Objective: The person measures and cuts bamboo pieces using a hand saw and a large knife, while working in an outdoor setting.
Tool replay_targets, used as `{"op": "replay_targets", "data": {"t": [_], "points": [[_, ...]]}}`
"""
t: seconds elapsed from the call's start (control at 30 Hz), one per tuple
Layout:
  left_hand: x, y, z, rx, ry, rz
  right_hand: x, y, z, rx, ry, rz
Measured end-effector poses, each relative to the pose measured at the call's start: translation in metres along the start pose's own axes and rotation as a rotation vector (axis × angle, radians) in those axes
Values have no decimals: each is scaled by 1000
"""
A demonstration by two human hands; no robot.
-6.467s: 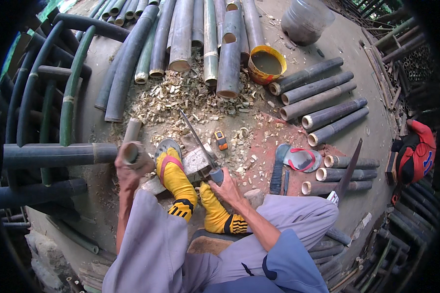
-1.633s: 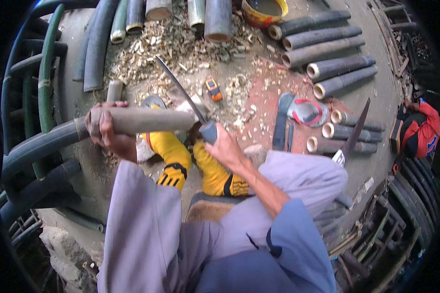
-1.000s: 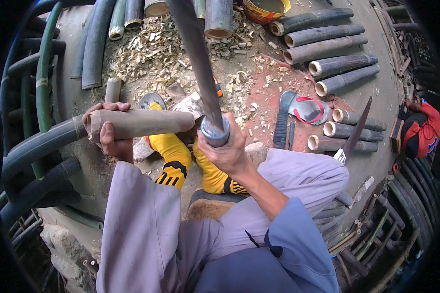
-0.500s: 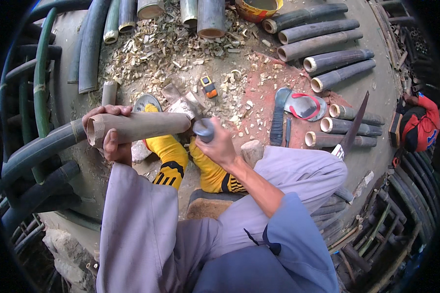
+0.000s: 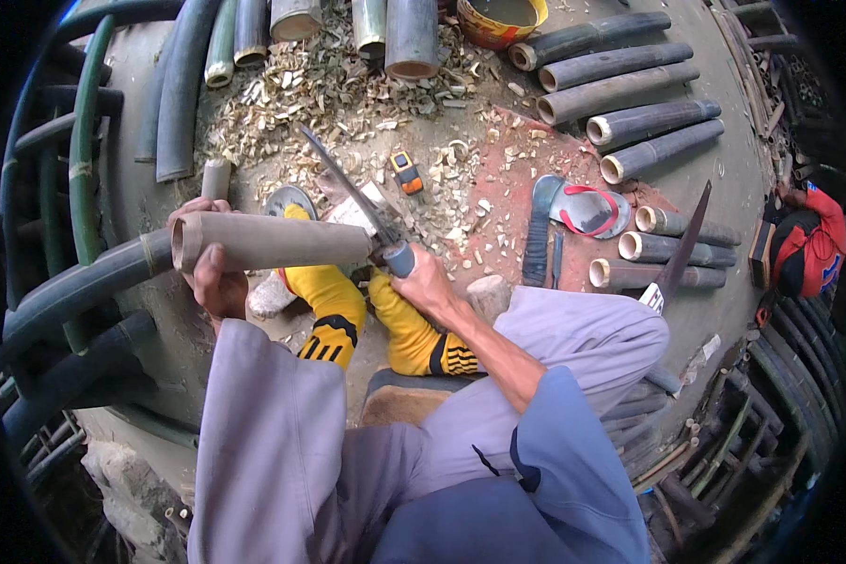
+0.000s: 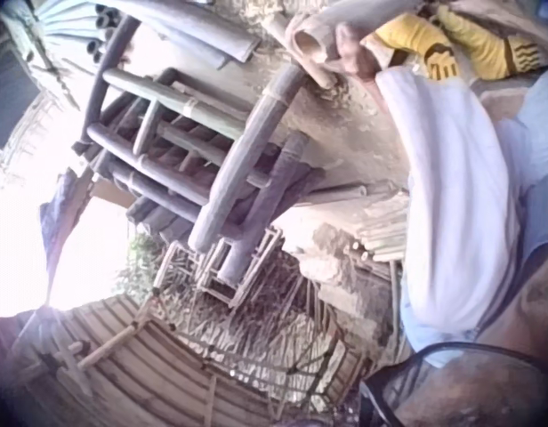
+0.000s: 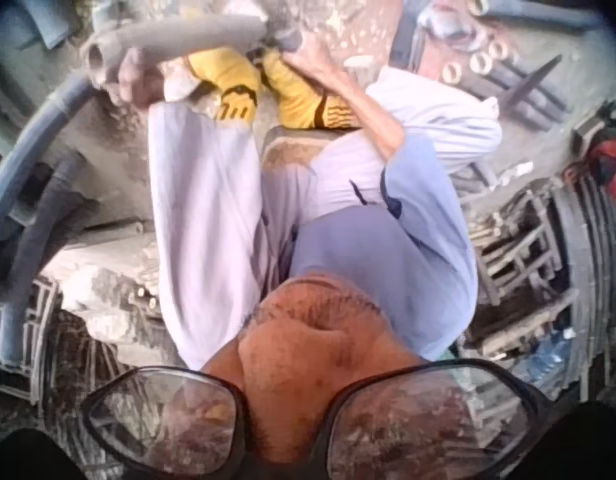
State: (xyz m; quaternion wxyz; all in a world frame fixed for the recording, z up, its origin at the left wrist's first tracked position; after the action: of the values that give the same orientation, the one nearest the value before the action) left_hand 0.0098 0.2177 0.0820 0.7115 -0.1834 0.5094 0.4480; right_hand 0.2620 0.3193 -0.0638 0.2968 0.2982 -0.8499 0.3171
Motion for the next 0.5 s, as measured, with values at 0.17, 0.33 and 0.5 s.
{"op": "replay_targets", "data": {"t": [0.17, 0.33, 0.5], "points": [[-4, 0, 1, -427, -193, 32, 29, 1, -40, -18, -16, -9], [-6, -13, -8, -486, -72, 168, 103, -21, -79, -403, 180, -283], [-4, -13, 18, -427, 11, 233, 31, 7, -14, -55, -18, 42]]}}
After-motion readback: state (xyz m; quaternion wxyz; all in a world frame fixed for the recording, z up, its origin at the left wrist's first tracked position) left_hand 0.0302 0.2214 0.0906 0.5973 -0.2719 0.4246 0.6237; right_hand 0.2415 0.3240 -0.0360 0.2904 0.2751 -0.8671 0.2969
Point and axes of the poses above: each hand's wrist, its own y-axis towards the middle knuckle, its own z-axis out of the palm, x = y × z, the point moved 5 cm from there along y, towards the middle knuckle, and after that the axes turned 14 degrees about -y, right-handed, at the moved point
